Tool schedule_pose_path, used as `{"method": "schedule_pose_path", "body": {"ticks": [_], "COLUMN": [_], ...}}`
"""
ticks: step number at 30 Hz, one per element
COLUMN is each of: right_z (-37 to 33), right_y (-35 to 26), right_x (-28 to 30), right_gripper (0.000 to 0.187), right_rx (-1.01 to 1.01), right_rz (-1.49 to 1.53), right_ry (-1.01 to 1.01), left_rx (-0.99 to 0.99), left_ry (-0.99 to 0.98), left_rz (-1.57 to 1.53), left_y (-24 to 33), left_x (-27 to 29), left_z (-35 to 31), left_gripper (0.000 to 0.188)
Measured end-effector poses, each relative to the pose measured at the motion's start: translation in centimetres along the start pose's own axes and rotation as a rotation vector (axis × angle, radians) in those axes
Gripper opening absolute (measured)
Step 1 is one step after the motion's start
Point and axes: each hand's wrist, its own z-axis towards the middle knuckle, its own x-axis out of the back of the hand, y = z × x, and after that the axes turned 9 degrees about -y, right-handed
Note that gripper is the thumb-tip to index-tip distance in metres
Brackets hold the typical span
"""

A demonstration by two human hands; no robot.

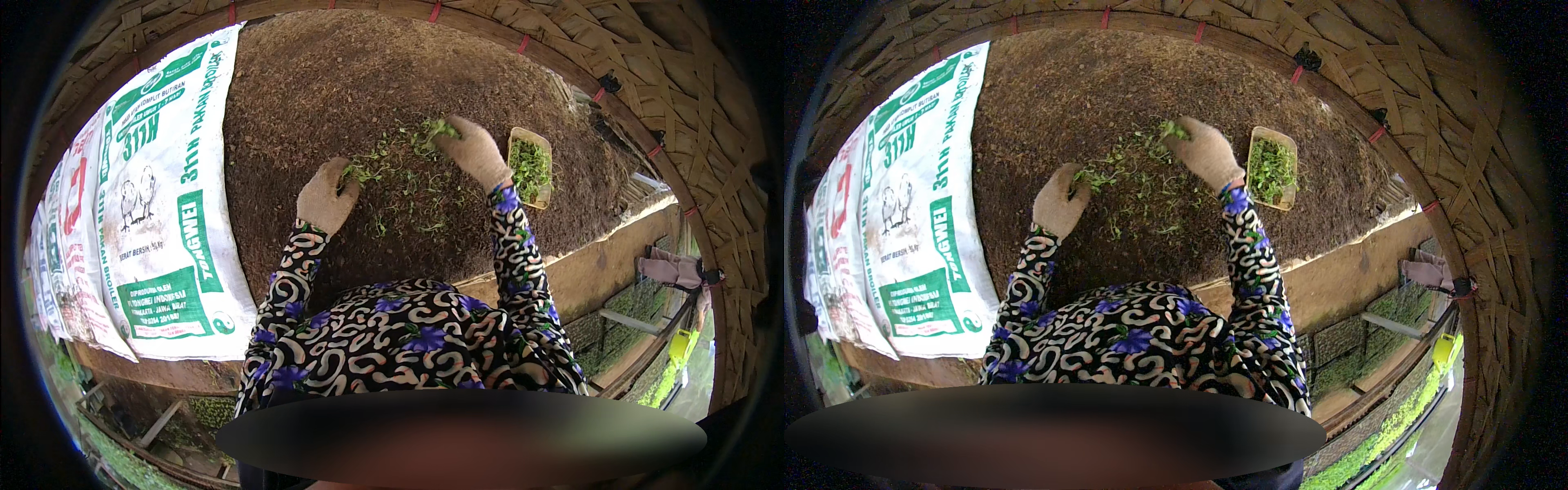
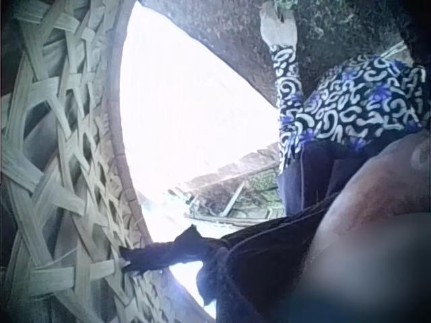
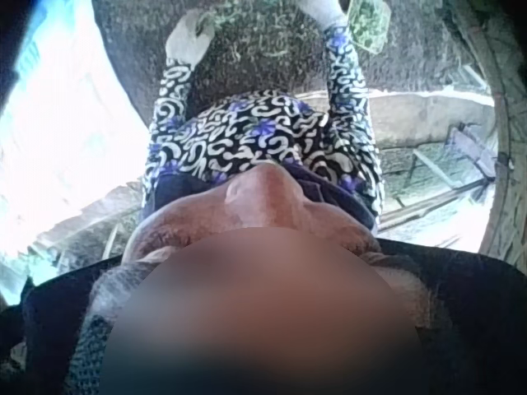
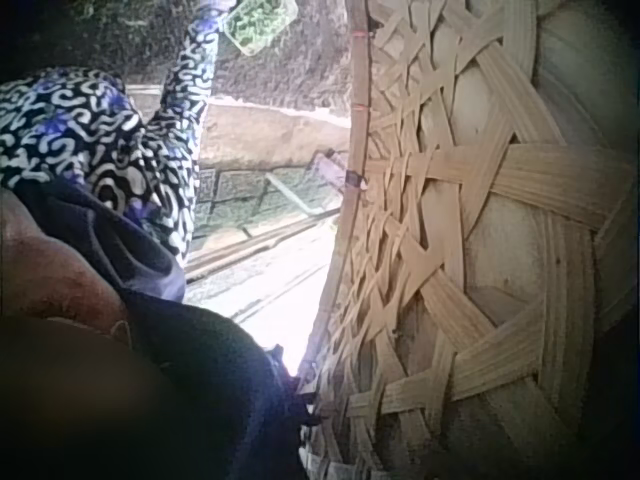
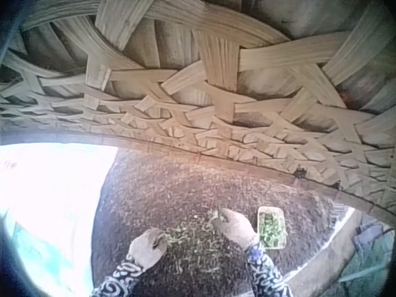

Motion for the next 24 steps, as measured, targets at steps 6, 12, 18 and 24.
{"method": "schedule_pose_path", "body": {"ticks": [6, 12, 18, 24], "right_z": [-2.4, -0.7, 2.5, 4.1], "right_y": [-1.9, 0.8, -0.6, -0.3], "right_x": [-2.8, -0.8, -1.0, -0.3], "right_gripper": [0.039, 0.053, 0.054, 0.054], "right_rx": [0.076, -0.077, -0.106, -0.04], "right_rz": [-0.295, -0.116, -0.335, -0.255], "right_ry": [0.011, 0.19, -0.023, 0.009], "left_rx": [-0.153, -0.196, -0.144, -0.099], "left_ry": [-0.16, -0.297, -0.265, -0.398], "left_rz": [0.176, 0.393, 0.522, 0.588], "left_y": [3.1, 4.5, 6.1, 6.7], "left_x": [-2.1, -2.4, -3.1, -2.8], "left_z": [1.2, 3.3, 5.7, 7.1], "left_gripper": [0.047, 0.046, 0.061, 0.054]}}
